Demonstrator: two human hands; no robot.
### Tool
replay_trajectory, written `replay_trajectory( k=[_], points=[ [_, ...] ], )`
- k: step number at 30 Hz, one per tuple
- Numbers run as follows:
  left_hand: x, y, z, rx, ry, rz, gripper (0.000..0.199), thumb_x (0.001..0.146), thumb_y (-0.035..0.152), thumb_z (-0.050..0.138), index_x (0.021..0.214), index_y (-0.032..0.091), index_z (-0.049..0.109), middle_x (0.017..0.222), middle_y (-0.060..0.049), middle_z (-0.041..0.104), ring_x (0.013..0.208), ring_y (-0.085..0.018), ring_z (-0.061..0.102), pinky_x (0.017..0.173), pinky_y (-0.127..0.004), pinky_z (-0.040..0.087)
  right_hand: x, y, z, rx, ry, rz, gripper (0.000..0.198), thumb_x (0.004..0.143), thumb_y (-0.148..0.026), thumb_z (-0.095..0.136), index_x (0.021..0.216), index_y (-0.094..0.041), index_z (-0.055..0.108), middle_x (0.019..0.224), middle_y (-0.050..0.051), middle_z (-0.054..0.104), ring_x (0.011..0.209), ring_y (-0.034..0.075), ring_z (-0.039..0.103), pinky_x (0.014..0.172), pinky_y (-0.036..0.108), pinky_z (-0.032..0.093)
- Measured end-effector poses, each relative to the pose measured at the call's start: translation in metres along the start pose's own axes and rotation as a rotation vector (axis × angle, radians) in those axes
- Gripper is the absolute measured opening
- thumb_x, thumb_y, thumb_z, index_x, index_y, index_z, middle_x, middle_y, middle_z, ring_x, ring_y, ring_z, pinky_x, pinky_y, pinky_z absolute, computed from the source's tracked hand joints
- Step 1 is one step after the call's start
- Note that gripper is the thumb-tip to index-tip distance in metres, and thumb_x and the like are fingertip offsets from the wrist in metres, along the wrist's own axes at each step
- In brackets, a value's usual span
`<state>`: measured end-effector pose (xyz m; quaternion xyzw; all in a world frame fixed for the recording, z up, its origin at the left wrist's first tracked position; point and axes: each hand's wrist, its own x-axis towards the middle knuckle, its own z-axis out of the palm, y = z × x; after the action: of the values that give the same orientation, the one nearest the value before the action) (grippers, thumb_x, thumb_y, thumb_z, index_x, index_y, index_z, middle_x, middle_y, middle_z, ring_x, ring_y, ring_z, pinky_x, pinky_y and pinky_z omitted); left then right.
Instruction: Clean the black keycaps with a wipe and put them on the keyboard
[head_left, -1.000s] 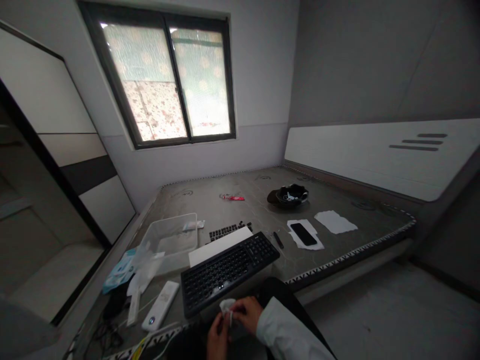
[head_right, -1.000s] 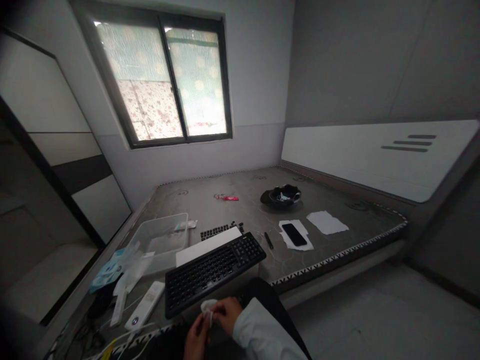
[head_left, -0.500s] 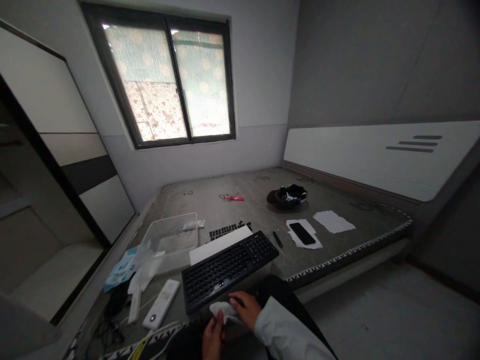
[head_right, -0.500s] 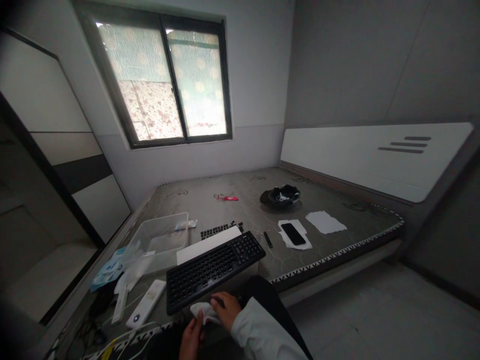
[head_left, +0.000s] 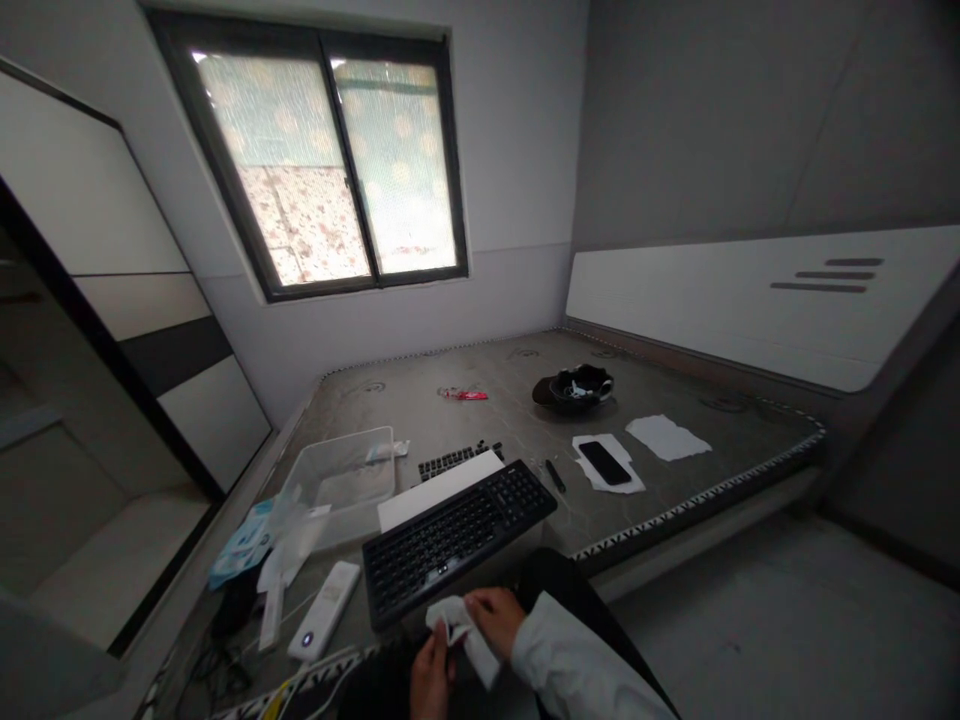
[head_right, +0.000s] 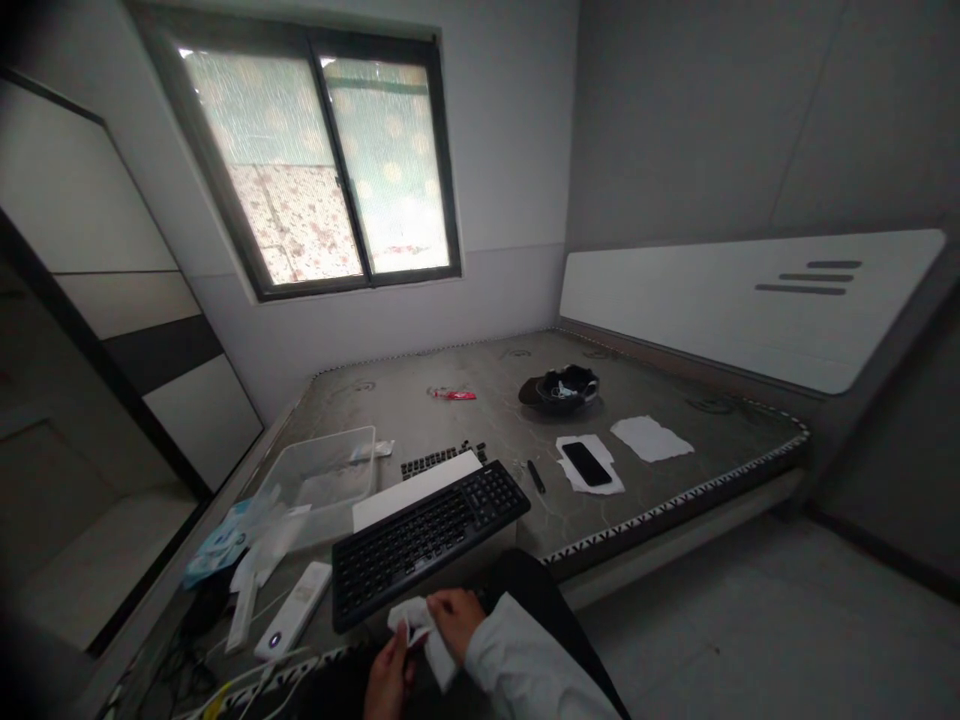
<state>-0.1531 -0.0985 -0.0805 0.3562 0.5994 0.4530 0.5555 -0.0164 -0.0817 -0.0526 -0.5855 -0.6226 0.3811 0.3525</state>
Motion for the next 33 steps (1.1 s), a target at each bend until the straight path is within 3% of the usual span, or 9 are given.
replay_trajectory(
  k=[6, 9, 12, 16, 22, 28, 33],
  points=[
    [-0.003, 0.003, 0.001, 0.06, 0.005, 0.082, 0.064, 0.044, 0.076, 0.058, 0.053, 0.013, 0.063, 0.035, 0.006, 0.033, 0.037, -0.009, 0.031, 0.042, -0.022, 0.024, 0.009, 0.011, 0.003, 0.045, 0.054, 0.116, 0.035, 0.077, -0.045, 0.05, 0.069, -0.017, 0.07, 0.065, 0.003, 0.067, 0.066, 0.017, 0.061, 0.06, 0.025, 0.041],
    [-0.005, 0.004, 0.001, 0.024, 0.002, 0.094, 0.06, 0.045, 0.071, 0.063, 0.057, 0.012, 0.066, 0.039, 0.003, 0.047, 0.041, -0.011, 0.041, 0.044, -0.023, 0.032, 0.01, 0.013, 0.002, 0.107, 0.019, 0.19, 0.042, 0.072, -0.053, 0.054, 0.061, -0.015, 0.066, 0.055, 0.002, 0.061, 0.057, 0.015, 0.056, 0.056, 0.025, 0.039],
    [-0.007, 0.008, 0.0, -0.014, 0.039, 0.141, 0.057, 0.044, 0.065, 0.069, 0.063, 0.012, 0.071, 0.055, -0.004, 0.064, 0.059, -0.02, 0.058, 0.059, -0.027, 0.045, 0.008, 0.015, 0.002, 0.154, -0.026, 0.244, 0.048, 0.068, -0.06, 0.055, 0.052, -0.015, 0.061, 0.047, 0.0, 0.054, 0.051, 0.014, 0.052, 0.051, 0.024, 0.038],
    [-0.006, 0.009, -0.003, -0.02, 0.02, 0.148, 0.052, 0.044, 0.057, 0.073, 0.068, 0.012, 0.074, 0.065, -0.007, 0.07, 0.07, -0.024, 0.063, 0.068, -0.029, 0.049, 0.009, 0.021, 0.006, 0.203, -0.055, 0.259, 0.048, 0.066, -0.059, 0.056, 0.047, -0.016, 0.054, 0.044, -0.001, 0.05, 0.051, 0.014, 0.052, 0.051, 0.025, 0.038],
    [0.001, 0.0, -0.006, -0.123, -0.044, 0.186, 0.039, 0.047, 0.047, 0.077, 0.067, 0.013, 0.073, 0.07, -0.008, 0.071, 0.075, -0.025, 0.065, 0.073, -0.03, 0.05, 0.014, 0.032, 0.018, 0.355, -0.048, 0.303, 0.027, 0.052, -0.039, 0.072, 0.064, -0.017, 0.06, 0.055, -0.001, 0.059, 0.056, 0.015, 0.057, 0.057, 0.025, 0.042],
    [0.009, -0.012, -0.007, -0.198, 0.003, 0.126, 0.045, 0.036, 0.043, 0.081, 0.069, 0.014, 0.073, 0.076, -0.01, 0.073, 0.079, -0.028, 0.066, 0.075, -0.034, 0.051, 0.012, 0.038, 0.018, 0.409, -0.232, 0.286, 0.042, 0.052, -0.05, 0.072, 0.072, -0.012, 0.069, 0.062, 0.004, 0.065, 0.061, 0.017, 0.059, 0.063, 0.029, 0.044],
    [0.006, -0.009, -0.009, -0.102, -0.075, 0.2, 0.041, 0.048, 0.045, 0.077, 0.074, 0.013, 0.073, 0.076, -0.009, 0.073, 0.078, -0.027, 0.065, 0.074, -0.033, 0.05, 0.012, 0.043, 0.015, 0.463, -0.292, 0.239, 0.054, 0.05, -0.058, 0.071, 0.079, -0.012, 0.071, 0.068, 0.006, 0.067, 0.066, 0.018, 0.061, 0.069, 0.03, 0.045]
  ],
)
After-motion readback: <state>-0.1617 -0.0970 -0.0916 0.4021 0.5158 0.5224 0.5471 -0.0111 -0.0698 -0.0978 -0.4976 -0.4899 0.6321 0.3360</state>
